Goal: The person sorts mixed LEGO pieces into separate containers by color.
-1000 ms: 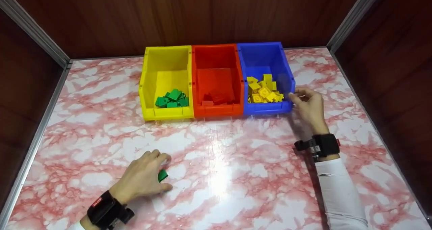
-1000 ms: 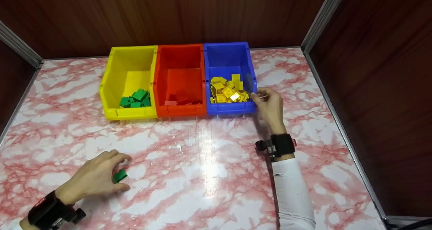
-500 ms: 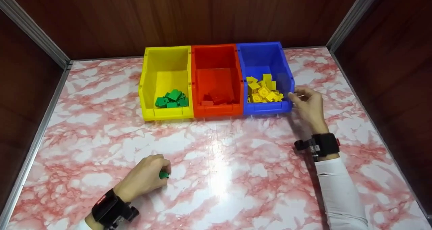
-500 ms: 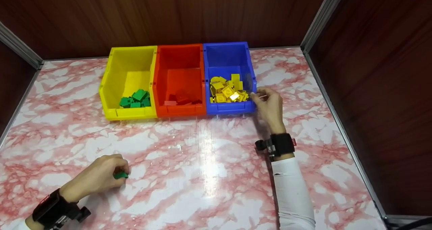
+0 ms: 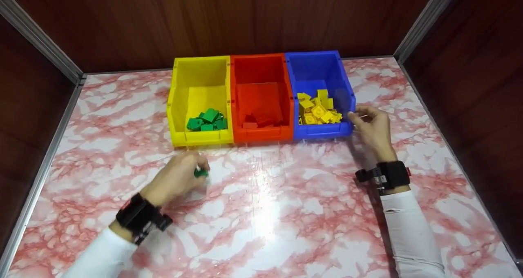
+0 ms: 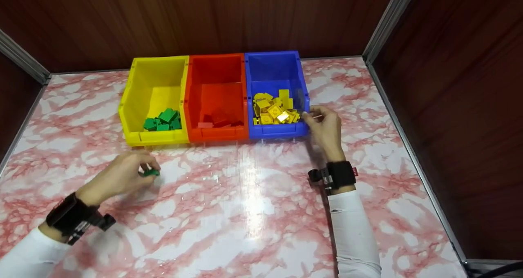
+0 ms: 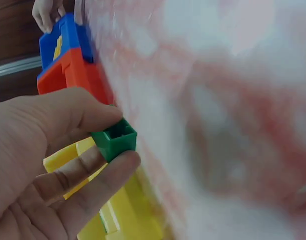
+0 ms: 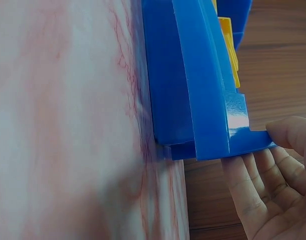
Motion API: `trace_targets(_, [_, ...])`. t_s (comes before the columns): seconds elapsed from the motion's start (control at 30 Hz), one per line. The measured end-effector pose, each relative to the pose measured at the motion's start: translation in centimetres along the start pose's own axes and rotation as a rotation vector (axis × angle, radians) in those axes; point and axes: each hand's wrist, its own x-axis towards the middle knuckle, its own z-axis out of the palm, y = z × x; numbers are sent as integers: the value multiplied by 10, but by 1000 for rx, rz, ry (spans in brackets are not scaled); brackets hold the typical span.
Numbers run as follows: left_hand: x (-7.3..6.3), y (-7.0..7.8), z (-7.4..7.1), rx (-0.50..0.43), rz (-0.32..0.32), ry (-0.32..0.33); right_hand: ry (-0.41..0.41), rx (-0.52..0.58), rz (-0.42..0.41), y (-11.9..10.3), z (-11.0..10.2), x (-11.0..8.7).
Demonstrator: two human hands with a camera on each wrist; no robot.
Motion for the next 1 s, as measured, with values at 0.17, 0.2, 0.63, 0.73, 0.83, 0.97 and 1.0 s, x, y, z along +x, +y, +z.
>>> trace_targets(0.17, [26,-2,-24,2,6,57,10,-15,-30,-1,0,0])
trace_targets(0.2, [31,-2,-28,9,8,67,15,-18,-41,0,0,1])
trace_targets(0.63, [99,3,-56,57,32,150,20,-33,-51,1,0,2])
trace_targets(0.73, [110,1,-58,74,12,160,3,-23,-32,0,0,1])
trace_targets(0.83, [117,-4,-58,83,-11,155,0,-26,-27,0,0,1])
trace_targets(0.97, [122,-9,-56,85,-24,149,12,-25,-28,0,0,1])
trace_targets(1.0, [122,-9,-56,85,-25,149,15,-25,-27,0,0,1])
